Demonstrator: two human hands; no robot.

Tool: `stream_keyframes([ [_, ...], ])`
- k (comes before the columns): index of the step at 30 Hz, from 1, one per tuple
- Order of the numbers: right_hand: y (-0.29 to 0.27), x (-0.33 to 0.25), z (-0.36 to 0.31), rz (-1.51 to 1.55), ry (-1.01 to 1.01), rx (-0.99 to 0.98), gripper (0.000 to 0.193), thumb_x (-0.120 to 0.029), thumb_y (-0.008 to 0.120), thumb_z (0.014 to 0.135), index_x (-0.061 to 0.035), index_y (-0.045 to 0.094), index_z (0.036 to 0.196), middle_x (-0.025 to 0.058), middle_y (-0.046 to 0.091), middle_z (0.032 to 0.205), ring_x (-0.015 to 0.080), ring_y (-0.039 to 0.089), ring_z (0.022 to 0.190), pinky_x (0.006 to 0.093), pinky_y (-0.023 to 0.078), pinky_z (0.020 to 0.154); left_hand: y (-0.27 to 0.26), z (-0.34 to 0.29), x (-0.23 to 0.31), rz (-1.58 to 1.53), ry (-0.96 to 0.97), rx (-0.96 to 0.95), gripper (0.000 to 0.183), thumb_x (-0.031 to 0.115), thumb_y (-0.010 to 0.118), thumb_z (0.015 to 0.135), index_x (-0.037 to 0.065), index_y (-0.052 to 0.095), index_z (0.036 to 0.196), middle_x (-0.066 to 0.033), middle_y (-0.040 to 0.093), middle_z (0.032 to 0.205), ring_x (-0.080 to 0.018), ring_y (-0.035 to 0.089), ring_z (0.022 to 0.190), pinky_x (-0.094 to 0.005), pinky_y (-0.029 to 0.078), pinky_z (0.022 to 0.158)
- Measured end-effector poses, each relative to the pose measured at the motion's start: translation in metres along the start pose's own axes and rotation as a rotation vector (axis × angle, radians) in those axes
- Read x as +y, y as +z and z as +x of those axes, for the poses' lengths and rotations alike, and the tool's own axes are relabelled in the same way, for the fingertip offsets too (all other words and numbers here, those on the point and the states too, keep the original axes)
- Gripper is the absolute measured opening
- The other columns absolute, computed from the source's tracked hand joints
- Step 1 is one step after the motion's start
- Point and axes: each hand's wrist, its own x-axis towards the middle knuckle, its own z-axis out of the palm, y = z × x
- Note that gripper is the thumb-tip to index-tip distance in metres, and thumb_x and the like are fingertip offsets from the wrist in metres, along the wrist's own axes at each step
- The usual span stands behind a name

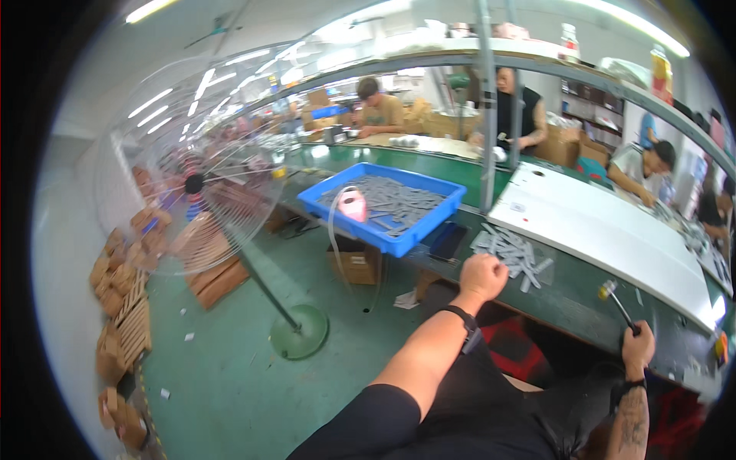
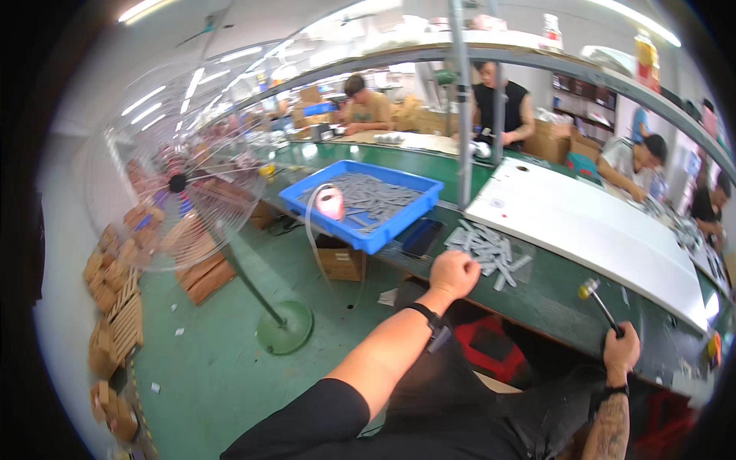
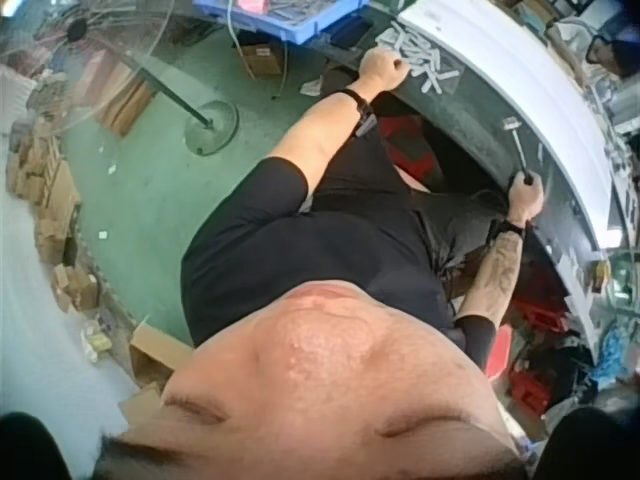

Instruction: Assembling white plastic components by hammering clips into them on a factory workbench.

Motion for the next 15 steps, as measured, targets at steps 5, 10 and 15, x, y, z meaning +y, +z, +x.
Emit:
stream_keyframes([
  [5, -0.010, -0.052, -0.005, -0.020, 0.104, -0.097, 0.024, -0.030, 0.072, 0.086, -0.0118, 0.080, 0.099, 0.0166, 0.078, 0.092, 0.0414, 0.075, 0.091, 0.0500, 0.058, 0.082, -0.015, -0.002, -0.008, 0.139, -0.037, -0.063, 0.028, 0.031, 0.073, 0.086, 0.009, 0.076, 0.069, -0.0183, 0.071, 0.076, -0.0435, 0.071, 0.082, -0.0567, 0.056, 0.075],
  [10, -0.001, -0.039, 0.001, -0.061, 0.084, -0.075, 0.026, -0.034, 0.073, 0.087, -0.0119, 0.081, 0.098, 0.0153, 0.080, 0.097, 0.0398, 0.077, 0.099, 0.0500, 0.060, 0.088, -0.011, -0.011, -0.025, 0.181, 0.050, 0.066, 0.013, 0.027, 0.078, 0.089, 0.015, 0.073, 0.087, -0.0086, 0.073, 0.096, -0.0378, 0.068, 0.101, -0.0559, 0.052, 0.086],
  [15, -0.003, -0.030, 0.002, -0.121, 0.072, -0.077, 0.028, -0.036, 0.074, 0.088, -0.0119, 0.079, 0.100, 0.0123, 0.079, 0.102, 0.0370, 0.075, 0.102, 0.0488, 0.059, 0.089, -0.017, -0.049, -0.004, 0.241, -0.054, -0.141, 0.060, 0.047, 0.078, 0.099, 0.016, 0.058, 0.147, -0.0124, 0.058, 0.154, -0.0379, 0.048, 0.149, -0.0599, 0.036, 0.120],
])
